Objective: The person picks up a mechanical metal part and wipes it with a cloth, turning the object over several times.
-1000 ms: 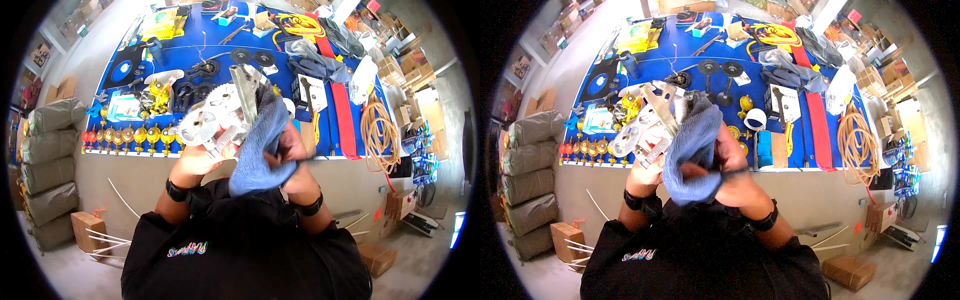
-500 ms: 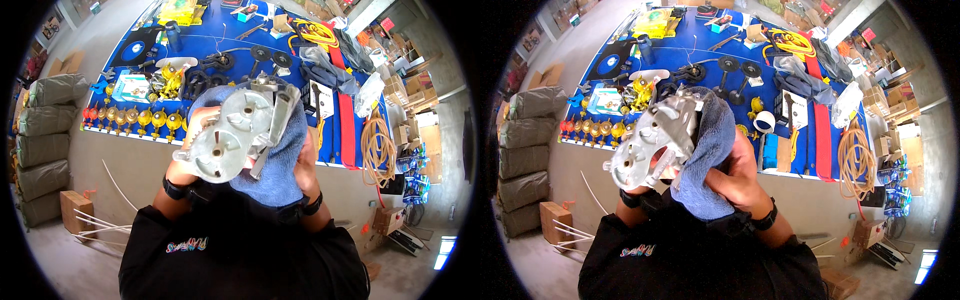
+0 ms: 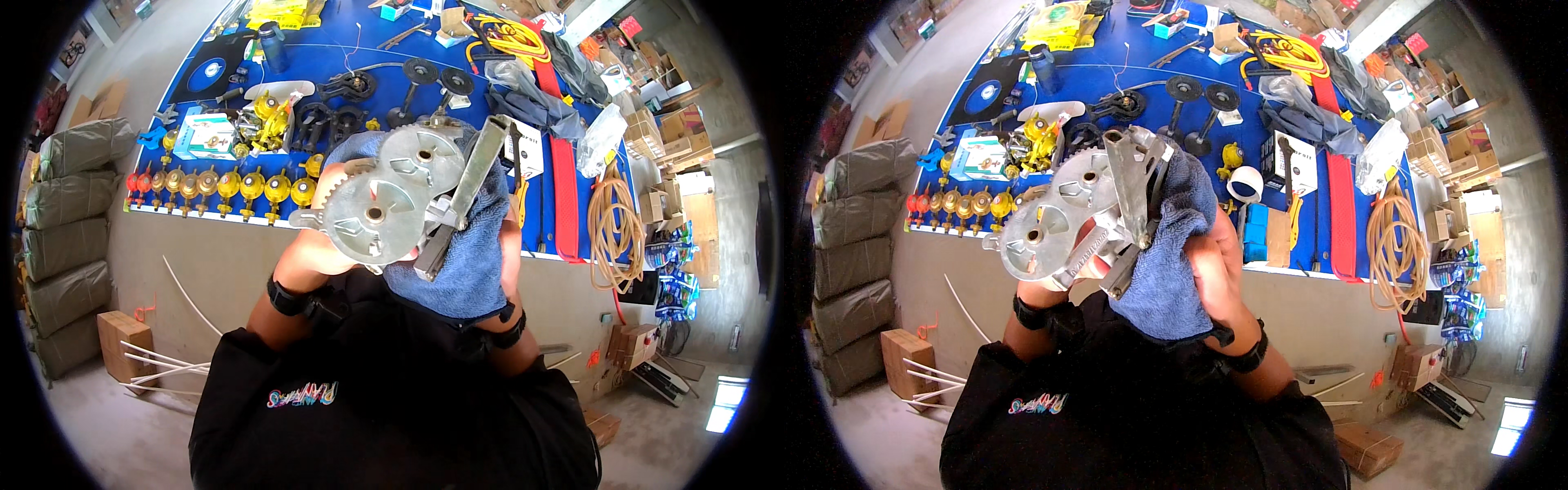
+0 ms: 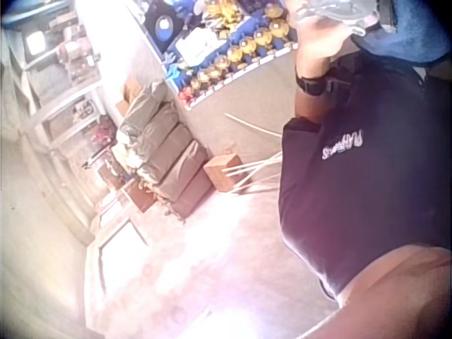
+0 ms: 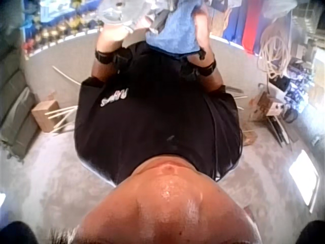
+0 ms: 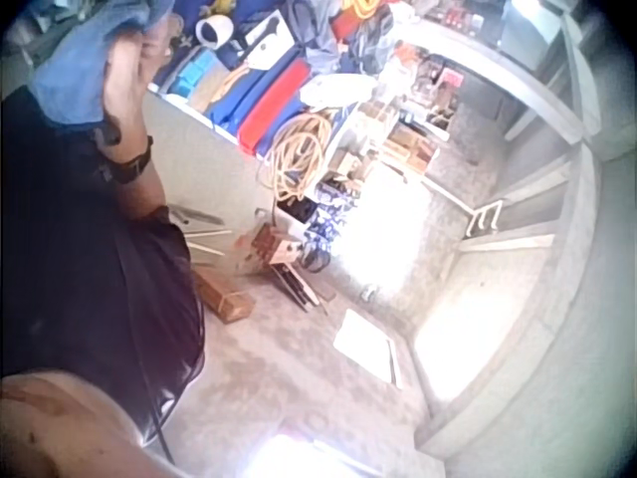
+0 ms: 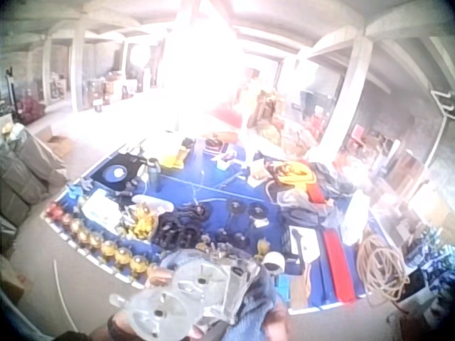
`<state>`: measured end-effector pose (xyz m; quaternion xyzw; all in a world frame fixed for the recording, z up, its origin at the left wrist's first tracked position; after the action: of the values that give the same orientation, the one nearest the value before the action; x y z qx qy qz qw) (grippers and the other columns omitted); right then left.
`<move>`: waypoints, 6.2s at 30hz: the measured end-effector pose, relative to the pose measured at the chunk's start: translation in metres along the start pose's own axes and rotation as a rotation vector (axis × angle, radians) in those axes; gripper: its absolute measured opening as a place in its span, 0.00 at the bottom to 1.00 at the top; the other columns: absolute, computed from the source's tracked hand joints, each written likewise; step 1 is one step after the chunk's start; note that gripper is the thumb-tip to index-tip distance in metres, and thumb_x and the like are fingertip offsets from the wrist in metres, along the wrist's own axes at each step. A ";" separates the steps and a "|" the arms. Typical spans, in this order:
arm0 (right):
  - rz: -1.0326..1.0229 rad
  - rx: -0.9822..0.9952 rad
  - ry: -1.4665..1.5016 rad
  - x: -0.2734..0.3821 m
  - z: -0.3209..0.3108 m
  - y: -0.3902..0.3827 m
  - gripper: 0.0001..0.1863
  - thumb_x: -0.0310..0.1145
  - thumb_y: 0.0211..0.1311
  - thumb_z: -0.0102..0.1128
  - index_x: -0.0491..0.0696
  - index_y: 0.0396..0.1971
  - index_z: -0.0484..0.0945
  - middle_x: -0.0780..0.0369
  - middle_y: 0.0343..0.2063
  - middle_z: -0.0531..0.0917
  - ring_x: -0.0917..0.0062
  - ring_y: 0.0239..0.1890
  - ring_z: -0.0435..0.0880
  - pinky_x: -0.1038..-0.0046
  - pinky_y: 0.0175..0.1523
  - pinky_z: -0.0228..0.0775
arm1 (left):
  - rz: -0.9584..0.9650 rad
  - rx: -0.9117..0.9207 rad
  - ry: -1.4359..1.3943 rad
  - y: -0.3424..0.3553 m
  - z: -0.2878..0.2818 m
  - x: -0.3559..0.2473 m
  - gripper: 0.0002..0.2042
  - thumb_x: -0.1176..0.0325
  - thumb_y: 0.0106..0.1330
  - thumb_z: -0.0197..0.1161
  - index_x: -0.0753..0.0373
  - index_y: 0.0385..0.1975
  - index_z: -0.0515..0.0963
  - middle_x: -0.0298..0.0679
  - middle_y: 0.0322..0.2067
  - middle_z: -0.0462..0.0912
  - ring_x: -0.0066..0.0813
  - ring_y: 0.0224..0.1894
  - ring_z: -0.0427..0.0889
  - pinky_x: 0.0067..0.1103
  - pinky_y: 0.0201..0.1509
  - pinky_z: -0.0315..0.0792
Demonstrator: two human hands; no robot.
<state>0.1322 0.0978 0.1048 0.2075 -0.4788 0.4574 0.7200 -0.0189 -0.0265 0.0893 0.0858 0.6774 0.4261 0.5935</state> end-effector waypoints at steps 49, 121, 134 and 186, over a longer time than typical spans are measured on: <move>-0.374 0.292 -0.181 0.031 0.020 0.011 0.44 0.26 0.43 0.75 0.38 0.61 0.60 0.58 0.54 0.75 0.75 0.55 0.75 0.70 0.60 0.67 | -0.104 -0.046 0.037 0.034 0.000 -0.029 0.28 0.79 0.46 0.76 0.72 0.50 0.74 0.42 0.41 0.83 0.23 0.40 0.82 0.23 0.47 0.76; -0.990 -0.309 -1.035 0.051 0.042 0.025 0.19 0.24 0.41 0.74 0.41 0.38 0.81 0.57 0.39 0.82 0.65 0.40 0.82 0.70 0.45 0.73 | -0.729 -0.424 -0.763 0.047 0.032 -0.014 0.11 0.71 0.64 0.65 0.66 0.44 0.79 0.37 0.39 0.84 0.20 0.38 0.81 0.19 0.43 0.75; -0.376 -0.260 0.241 0.029 -0.008 0.036 0.12 0.34 0.69 0.54 0.42 0.46 0.77 0.61 0.37 0.84 0.78 0.34 0.83 0.76 0.41 0.77 | -0.438 -0.102 -0.228 0.048 0.036 -0.030 0.14 0.81 0.58 0.66 0.70 0.45 0.79 0.43 0.46 0.82 0.29 0.47 0.82 0.24 0.51 0.76; -0.101 -0.041 0.272 0.033 0.031 0.007 0.23 0.45 0.73 0.43 0.44 0.57 0.67 0.56 0.51 0.77 0.64 0.52 0.78 0.63 0.58 0.71 | -0.111 -0.036 -0.648 0.044 0.011 0.012 0.35 0.73 0.58 0.68 0.52 0.66 0.60 0.43 0.66 0.61 0.50 0.67 0.62 0.42 0.67 0.57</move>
<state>0.1147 0.0939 0.1463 0.1528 -0.3750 0.4347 0.8044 -0.0295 0.0139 0.1114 0.1696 0.4493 0.3555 0.8018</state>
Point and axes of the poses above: each hand's wrist, its own y-axis towards the middle knuckle, its own z-axis out of the palm, x = y × z, the point moved 1 cm from there along y, towards the middle knuckle
